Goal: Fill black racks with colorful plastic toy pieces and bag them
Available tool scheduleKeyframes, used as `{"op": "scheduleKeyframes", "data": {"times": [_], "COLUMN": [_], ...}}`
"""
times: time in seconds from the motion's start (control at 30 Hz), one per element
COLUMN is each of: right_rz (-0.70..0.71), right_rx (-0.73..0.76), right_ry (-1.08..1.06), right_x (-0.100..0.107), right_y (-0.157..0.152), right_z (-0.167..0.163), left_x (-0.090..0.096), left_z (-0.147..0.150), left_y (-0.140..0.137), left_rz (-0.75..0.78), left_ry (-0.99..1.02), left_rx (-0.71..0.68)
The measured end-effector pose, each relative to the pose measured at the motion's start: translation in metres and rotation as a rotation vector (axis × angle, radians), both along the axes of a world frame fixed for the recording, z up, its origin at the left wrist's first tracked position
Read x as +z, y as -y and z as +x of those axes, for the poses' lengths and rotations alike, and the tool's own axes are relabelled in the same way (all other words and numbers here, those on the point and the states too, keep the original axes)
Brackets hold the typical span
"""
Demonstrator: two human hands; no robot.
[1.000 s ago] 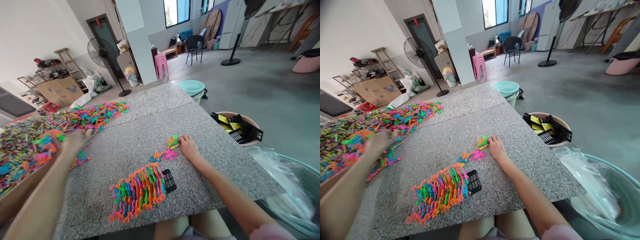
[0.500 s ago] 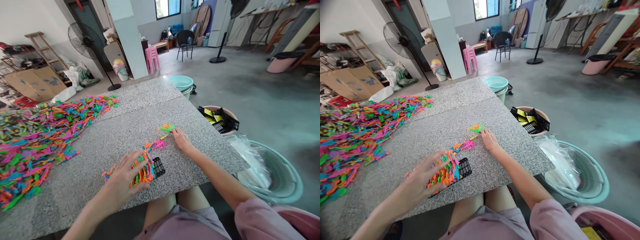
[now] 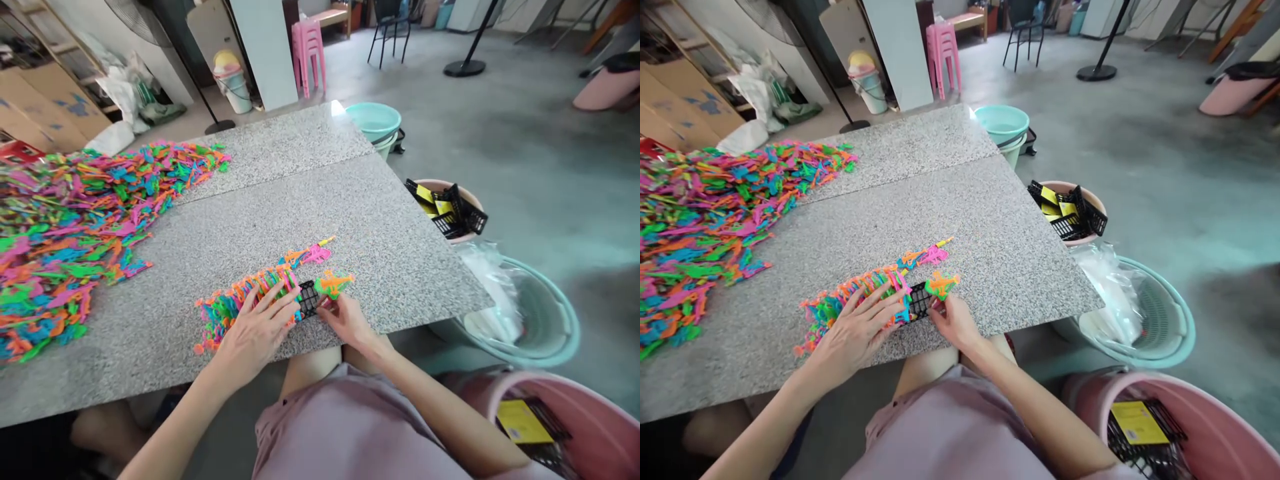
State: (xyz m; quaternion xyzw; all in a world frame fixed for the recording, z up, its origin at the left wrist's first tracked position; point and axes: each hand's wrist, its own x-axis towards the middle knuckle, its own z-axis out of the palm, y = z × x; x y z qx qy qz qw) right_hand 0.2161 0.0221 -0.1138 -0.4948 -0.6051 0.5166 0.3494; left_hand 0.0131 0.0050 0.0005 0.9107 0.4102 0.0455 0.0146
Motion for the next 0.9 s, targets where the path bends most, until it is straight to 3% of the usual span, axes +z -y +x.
{"op": "scheduleKeyframes", "data": {"times": [0.23, 0.57, 0.67, 0.8, 0.9], "right_rz": [0.308, 0.323, 0.383, 0.574, 0.635], "right_rx": [0.143, 0.458, 0.473, 0.289, 0.443], "right_ry": [0.501, 0.779, 0.788, 1.038, 1.210], "right_x": [0.004, 0.036, 0.044, 0.051, 0.051], "right_y": [-0.008, -0.021, -0.050, -0.116, -0.151], "right_z": [-0.015, -0.033, -0.019, 0.009, 0.022], "left_x": [-0.002, -0.001, -0.003, -0.011, -0.014], "left_z": [0.004, 0.017, 0.016, 0.010, 0.007], "left_y": [0.004, -0.003, 0.000, 0.009, 0.009], "left_rz": [-0.012, 0.098, 0.155, 0.219, 0.183], "left_ry": [0.033, -0.018, -0.026, -0.005, -0.004], "left_rx": [0.055, 0.154, 0.149, 0.119, 0.134]}}
